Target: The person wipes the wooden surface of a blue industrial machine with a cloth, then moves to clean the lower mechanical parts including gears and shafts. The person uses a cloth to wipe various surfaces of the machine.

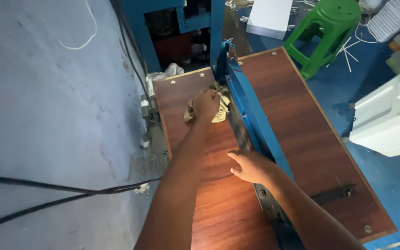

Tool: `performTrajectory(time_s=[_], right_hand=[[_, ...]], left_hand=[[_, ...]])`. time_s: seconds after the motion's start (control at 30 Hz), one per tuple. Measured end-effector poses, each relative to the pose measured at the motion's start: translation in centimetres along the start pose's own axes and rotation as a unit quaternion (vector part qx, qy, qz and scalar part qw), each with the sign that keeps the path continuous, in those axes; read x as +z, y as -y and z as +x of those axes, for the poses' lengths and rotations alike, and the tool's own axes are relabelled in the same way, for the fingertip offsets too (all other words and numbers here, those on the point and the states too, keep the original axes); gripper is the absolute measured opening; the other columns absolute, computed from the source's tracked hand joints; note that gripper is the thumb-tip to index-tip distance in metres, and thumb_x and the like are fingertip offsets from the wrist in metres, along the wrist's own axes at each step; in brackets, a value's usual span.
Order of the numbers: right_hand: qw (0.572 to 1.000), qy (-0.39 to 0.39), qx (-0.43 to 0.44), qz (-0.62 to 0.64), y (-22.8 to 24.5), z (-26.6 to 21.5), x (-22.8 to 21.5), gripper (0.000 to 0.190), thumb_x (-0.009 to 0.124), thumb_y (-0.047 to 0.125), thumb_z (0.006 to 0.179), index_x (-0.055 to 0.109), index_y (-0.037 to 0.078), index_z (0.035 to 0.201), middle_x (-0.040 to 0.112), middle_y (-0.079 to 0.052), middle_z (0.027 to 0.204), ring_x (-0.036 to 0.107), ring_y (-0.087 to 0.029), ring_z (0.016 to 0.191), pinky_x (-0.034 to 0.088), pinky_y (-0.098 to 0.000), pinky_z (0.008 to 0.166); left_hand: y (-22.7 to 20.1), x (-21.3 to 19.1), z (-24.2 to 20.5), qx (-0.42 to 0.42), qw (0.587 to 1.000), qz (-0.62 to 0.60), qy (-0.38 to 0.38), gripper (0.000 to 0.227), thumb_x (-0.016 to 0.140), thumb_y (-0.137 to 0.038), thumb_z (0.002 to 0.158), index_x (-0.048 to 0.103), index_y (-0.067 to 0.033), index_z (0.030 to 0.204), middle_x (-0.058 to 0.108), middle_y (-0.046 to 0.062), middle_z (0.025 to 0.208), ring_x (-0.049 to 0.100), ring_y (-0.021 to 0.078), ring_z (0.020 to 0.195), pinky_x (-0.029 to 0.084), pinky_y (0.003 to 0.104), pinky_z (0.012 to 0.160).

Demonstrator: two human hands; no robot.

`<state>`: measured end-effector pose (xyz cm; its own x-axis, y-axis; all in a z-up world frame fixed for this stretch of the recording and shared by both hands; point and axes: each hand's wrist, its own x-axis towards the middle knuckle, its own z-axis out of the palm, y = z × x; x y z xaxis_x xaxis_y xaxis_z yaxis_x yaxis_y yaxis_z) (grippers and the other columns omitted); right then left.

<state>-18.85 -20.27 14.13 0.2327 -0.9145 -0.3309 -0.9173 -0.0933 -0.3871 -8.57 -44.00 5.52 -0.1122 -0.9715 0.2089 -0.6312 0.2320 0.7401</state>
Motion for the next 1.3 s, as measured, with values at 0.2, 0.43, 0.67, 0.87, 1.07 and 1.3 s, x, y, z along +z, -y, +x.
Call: performTrajectory(time_s=[0.2,0.43,0.67,0.87,1.07,1.3], right_hand=[[1.000,0.027,0.014,0.006,0.5,-0.1,-0.6,0.059,0.071,0.029,0.088,0.053,0.010,0.141,0.066,-0.014,0.127,0.066,-0.031,0.112,0.053,-0.0412,0.093],[0.999,0.036,0.004,0.009,0.5,-0.1,-0.8,0.060,0.072,0.029,0.086,0.054,0.009,0.140,0.066,-0.013,0.128,0.064,-0.032,0.114,0.052,-0.0411,0.096],[1.000,0.024,-0.004,-0.004,0.1,-0.1,-0.4,0.057,0.073,0.029,0.084,0.057,0.010,0.135,0.066,-0.012,0.125,0.065,-0.031,0.112,0.053,-0.0421,0.093],[1.000,0.023,-0.002,-0.001,0.2,-0.1,-0.4,0.054,0.074,0.030,0.083,0.060,0.010,0.132,0.067,-0.010,0.124,0.065,-0.031,0.114,0.052,-0.0416,0.094],[0.998,0.053,0.025,-0.003,0.9,-0.4,-1.1,0.056,0.074,0.030,0.085,0.059,0.010,0.135,0.066,-0.010,0.127,0.064,-0.030,0.116,0.052,-0.0409,0.095],[0.999,0.039,0.008,-0.014,0.8,-0.3,-0.8,0.055,0.075,0.030,0.084,0.060,0.010,0.133,0.067,-0.011,0.127,0.065,-0.030,0.115,0.053,-0.0403,0.094]], left_hand=[[-0.8,1.2,0.5,0.023,0.990,0.103,0.094,0.043,0.066,-0.040,0.094,0.069,-0.0204,0.132,0.057,0.015,0.140,0.049,0.0389,0.135,0.043,0.053,0.112],[-1.4,1.6,0.9,0.005,0.957,0.207,0.205,0.090,0.073,-0.053,0.083,0.035,-0.0219,0.158,0.029,0.007,0.165,0.022,0.0367,0.153,0.029,0.062,0.115],[-3.3,1.6,1.6,-0.031,0.934,0.246,0.256,0.081,0.067,-0.053,0.089,0.036,-0.0220,0.157,0.025,0.004,0.168,0.017,0.0340,0.156,0.020,0.061,0.120],[-2.3,2.2,-0.1,0.059,0.937,0.285,0.194,0.051,0.063,-0.028,0.090,0.059,-0.0217,0.140,0.037,0.003,0.162,0.032,0.0299,0.149,0.026,0.062,0.114],[0.4,4.1,-2.5,0.170,0.940,0.282,0.084,0.040,0.059,-0.015,0.089,0.070,-0.0182,0.128,0.048,0.006,0.154,0.045,0.0349,0.137,0.034,0.063,0.102],[1.7,4.6,-4.2,0.229,0.934,0.275,0.010,0.042,0.061,-0.017,0.087,0.071,-0.0201,0.128,0.053,0.008,0.150,0.050,0.0333,0.130,0.039,0.057,0.097]])
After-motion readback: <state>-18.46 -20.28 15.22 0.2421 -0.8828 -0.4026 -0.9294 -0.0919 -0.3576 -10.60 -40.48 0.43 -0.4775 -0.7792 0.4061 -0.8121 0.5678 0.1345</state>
